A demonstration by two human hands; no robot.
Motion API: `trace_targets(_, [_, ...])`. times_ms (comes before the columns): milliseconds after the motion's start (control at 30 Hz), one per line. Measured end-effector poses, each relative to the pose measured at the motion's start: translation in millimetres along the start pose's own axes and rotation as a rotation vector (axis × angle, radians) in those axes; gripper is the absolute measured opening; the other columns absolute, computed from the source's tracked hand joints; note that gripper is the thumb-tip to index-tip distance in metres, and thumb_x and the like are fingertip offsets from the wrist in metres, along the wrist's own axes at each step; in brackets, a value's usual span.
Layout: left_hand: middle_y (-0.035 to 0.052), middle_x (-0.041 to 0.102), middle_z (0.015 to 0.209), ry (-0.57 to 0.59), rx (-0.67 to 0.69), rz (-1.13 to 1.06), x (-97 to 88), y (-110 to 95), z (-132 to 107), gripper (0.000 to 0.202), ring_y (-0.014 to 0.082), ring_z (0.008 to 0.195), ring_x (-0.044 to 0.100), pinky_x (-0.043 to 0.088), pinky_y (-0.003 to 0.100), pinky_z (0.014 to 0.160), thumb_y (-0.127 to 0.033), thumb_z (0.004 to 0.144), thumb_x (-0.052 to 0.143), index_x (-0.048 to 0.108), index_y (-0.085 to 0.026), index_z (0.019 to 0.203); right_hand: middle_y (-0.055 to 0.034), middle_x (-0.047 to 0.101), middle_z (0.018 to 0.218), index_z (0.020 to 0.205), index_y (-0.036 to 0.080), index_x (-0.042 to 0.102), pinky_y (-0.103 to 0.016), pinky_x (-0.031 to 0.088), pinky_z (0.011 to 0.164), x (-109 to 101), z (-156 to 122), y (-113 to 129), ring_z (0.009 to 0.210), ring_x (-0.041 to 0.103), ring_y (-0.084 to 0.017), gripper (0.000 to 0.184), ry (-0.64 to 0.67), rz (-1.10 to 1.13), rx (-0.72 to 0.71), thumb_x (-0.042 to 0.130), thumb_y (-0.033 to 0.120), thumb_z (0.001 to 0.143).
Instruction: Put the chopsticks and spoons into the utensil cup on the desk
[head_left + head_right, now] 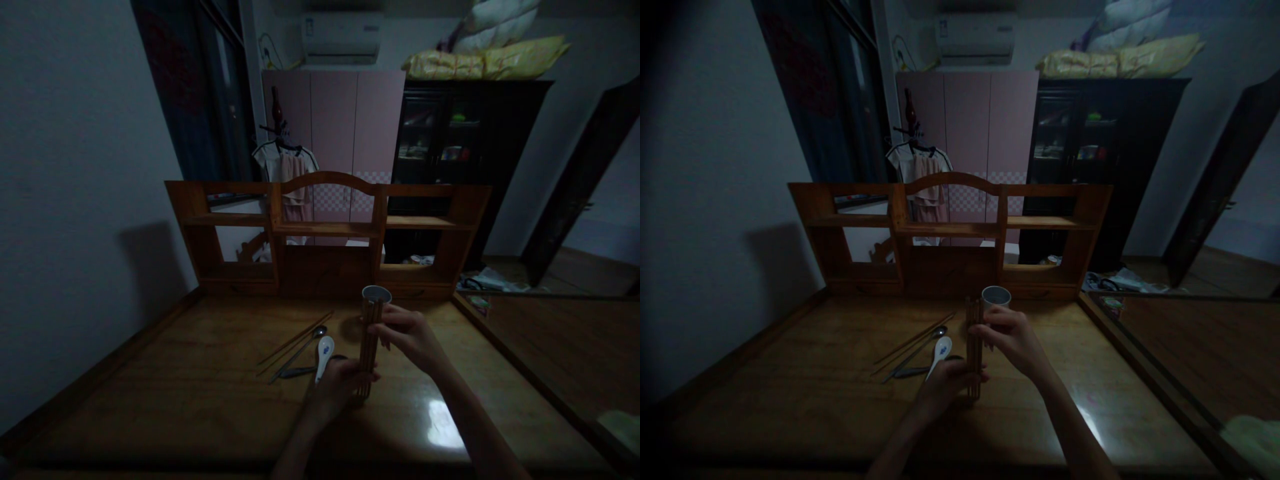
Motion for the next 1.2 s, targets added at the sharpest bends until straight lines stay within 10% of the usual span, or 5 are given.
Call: trace_targets(1200, [0.0063, 0.075, 0.096, 0.013, -0.031, -0.037, 0.1, -2.2, -0.8, 0.036, 0.0239, 0.089, 0.065, 0.048, 0.031, 0.08, -0.043, 0.076, 0.067, 0.076, -0.015, 0.098, -0.0037, 0.06, 0.079, 0.069, 0.016, 0.071, -0.024, 0.041, 0.05, 0.3, -0.1, 0.1, 0.058, 0.053, -0.011, 0.028, -0.005, 0.001, 0.009, 0.068, 0.04, 0.084])
Point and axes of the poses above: each hand's wrist, its own z-axis towards the middle knuckle, its own x-axis out of the palm, y = z × x, the point moved 8 cm from there along z, towards the middle knuckle
